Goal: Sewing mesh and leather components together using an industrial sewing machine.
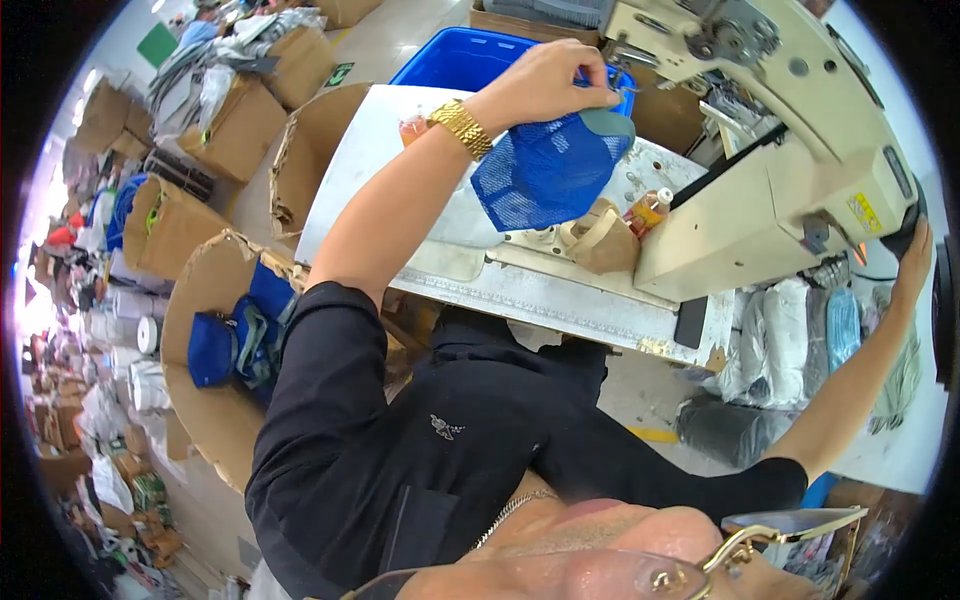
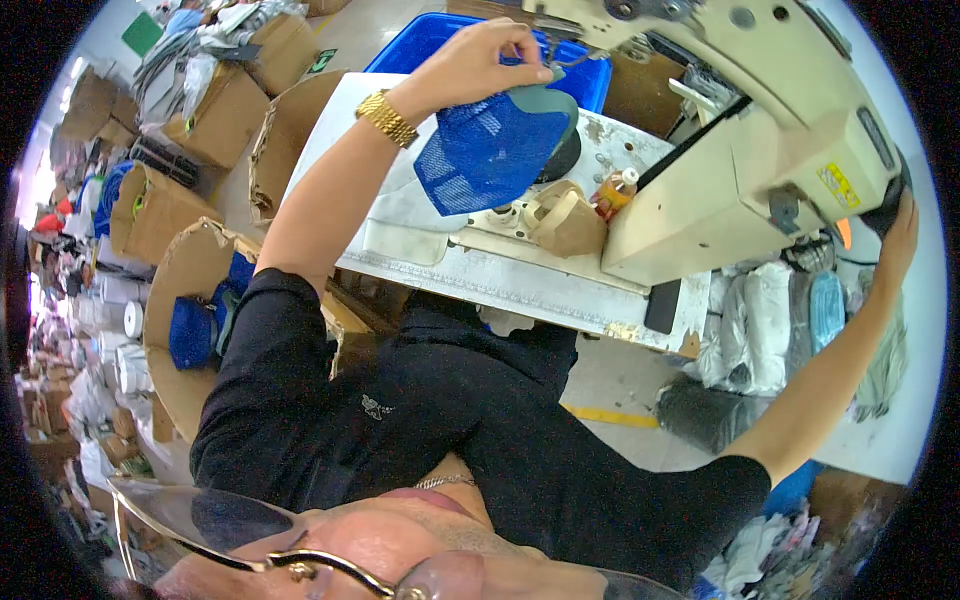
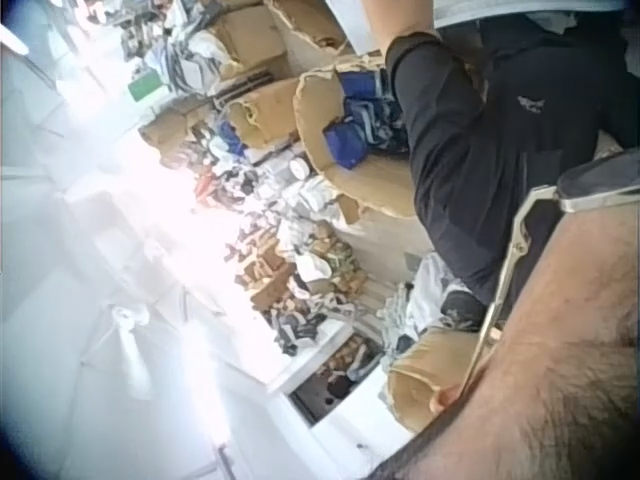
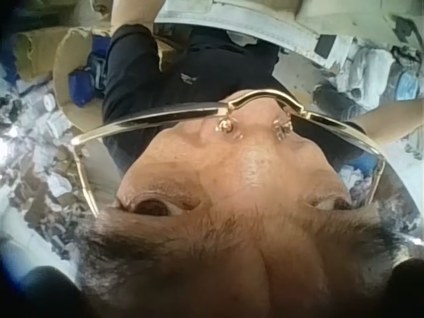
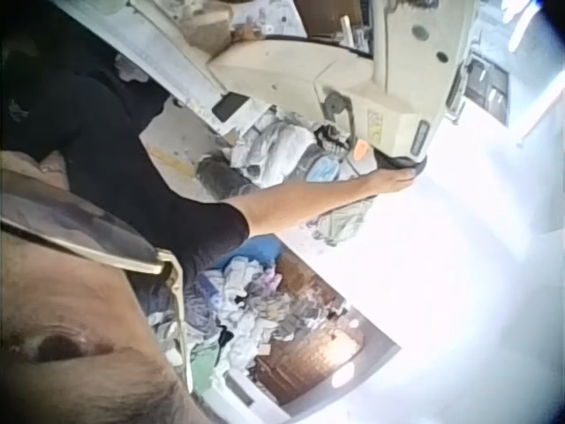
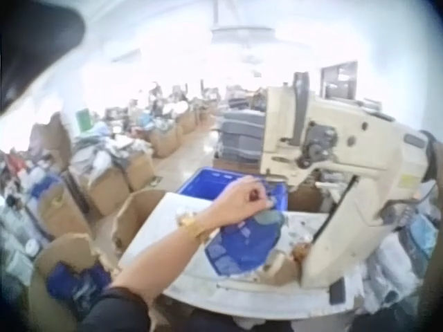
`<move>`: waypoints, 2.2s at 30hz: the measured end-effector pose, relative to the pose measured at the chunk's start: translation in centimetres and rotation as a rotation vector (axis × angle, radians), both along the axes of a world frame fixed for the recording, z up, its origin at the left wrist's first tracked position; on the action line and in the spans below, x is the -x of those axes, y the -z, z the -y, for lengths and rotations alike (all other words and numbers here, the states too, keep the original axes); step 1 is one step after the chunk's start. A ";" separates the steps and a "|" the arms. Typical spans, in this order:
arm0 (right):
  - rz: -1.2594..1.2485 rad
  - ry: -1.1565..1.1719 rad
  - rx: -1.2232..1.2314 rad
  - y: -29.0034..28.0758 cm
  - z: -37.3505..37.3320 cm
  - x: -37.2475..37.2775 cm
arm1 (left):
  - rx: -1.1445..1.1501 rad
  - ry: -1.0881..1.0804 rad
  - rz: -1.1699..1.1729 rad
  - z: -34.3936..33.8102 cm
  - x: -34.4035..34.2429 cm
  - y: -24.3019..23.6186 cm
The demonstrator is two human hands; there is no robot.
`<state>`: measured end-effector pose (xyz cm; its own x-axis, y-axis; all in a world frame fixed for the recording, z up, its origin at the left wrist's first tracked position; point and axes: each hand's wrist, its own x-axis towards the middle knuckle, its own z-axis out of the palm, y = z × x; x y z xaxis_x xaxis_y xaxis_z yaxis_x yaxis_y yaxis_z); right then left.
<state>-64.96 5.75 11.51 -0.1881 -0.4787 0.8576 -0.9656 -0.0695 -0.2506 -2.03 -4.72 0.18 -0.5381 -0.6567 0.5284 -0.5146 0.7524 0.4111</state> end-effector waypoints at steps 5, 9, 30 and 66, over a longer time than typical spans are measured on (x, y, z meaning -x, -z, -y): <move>0.272 0.004 0.323 4.9 -3.7 -9.5 | -0.095 0.106 -0.352 -0.5 0.2 3.0; 0.708 -0.486 0.428 11.7 -6.5 -27.5 | -0.050 0.045 -0.418 -1.5 0.3 3.2; 0.992 -1.055 -0.143 15.3 5.5 -45.9 | 0.120 -0.092 -0.378 -4.7 0.3 3.6; 0.996 -1.070 -0.247 18.8 5.3 -45.5 | 0.292 -0.194 -0.151 -6.5 0.9 3.6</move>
